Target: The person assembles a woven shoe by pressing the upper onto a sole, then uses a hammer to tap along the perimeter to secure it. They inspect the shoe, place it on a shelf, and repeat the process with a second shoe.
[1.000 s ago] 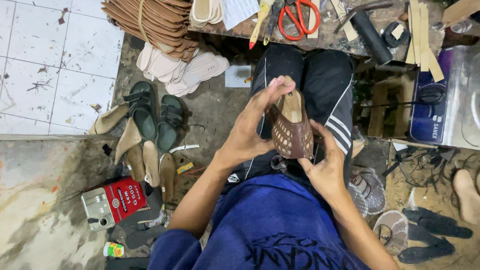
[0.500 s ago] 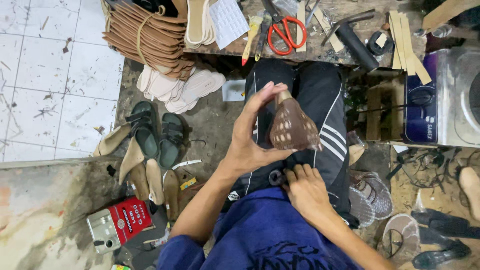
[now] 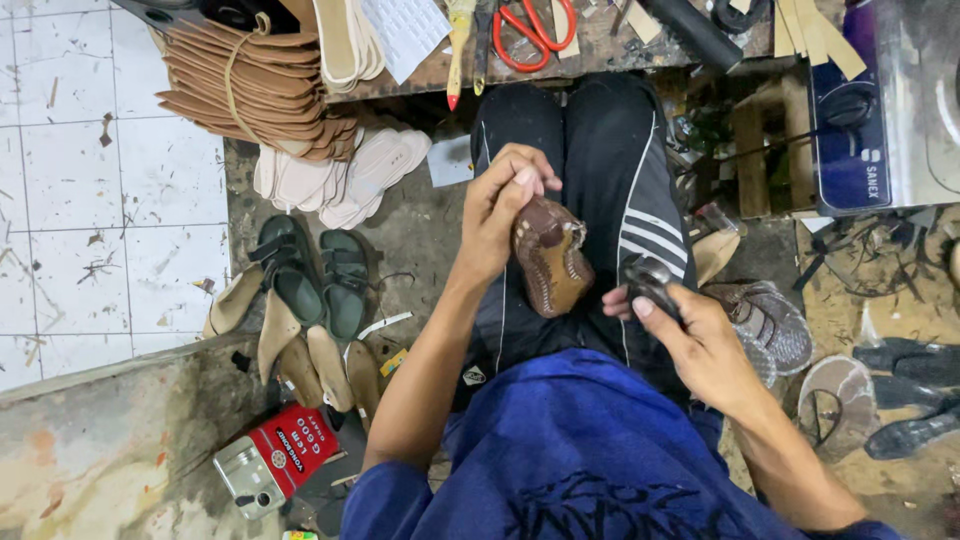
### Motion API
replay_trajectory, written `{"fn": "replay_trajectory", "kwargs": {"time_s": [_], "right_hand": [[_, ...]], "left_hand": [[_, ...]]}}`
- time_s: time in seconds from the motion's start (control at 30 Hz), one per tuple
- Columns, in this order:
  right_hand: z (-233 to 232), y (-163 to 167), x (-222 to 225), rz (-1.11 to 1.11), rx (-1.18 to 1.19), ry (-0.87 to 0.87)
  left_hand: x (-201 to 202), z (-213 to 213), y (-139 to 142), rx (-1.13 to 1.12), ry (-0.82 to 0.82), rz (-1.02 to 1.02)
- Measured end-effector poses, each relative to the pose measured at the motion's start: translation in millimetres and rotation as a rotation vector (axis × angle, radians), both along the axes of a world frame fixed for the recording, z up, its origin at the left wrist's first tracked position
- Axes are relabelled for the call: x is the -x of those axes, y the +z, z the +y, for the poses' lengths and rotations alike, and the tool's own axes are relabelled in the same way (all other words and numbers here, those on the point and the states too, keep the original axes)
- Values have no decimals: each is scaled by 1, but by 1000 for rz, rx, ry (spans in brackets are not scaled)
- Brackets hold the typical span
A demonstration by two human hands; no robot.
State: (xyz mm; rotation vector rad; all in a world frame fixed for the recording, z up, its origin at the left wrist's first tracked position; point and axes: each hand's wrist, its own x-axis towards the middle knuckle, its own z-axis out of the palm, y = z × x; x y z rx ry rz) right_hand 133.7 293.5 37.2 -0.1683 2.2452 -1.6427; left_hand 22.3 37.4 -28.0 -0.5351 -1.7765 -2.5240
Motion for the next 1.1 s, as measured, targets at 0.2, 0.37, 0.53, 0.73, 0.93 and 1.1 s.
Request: {"fn": "replay_trajectory", "kwargs": {"time_s": [0.2,0.37,0.53,0.73,0.93,1.1], "right_hand": [[-8,-7,-1,-287,447,13],[-32,-2,11,-517,654,35],[-30,20,19,-289,373,231],[4,35,28,-235,-50,356],[19,43,46,-444,33,393],[5,36,44,-569,-103,246]], "left_hand": [[8,15,-10,-117,105,-213],[7,17,-12,-137,195,-211],[-10,22,1,-52,238,-198],[-32,38,19,61,248,-173],[-35,47,24,113,227,-202],[-25,42,13,52,210,-230]]}}
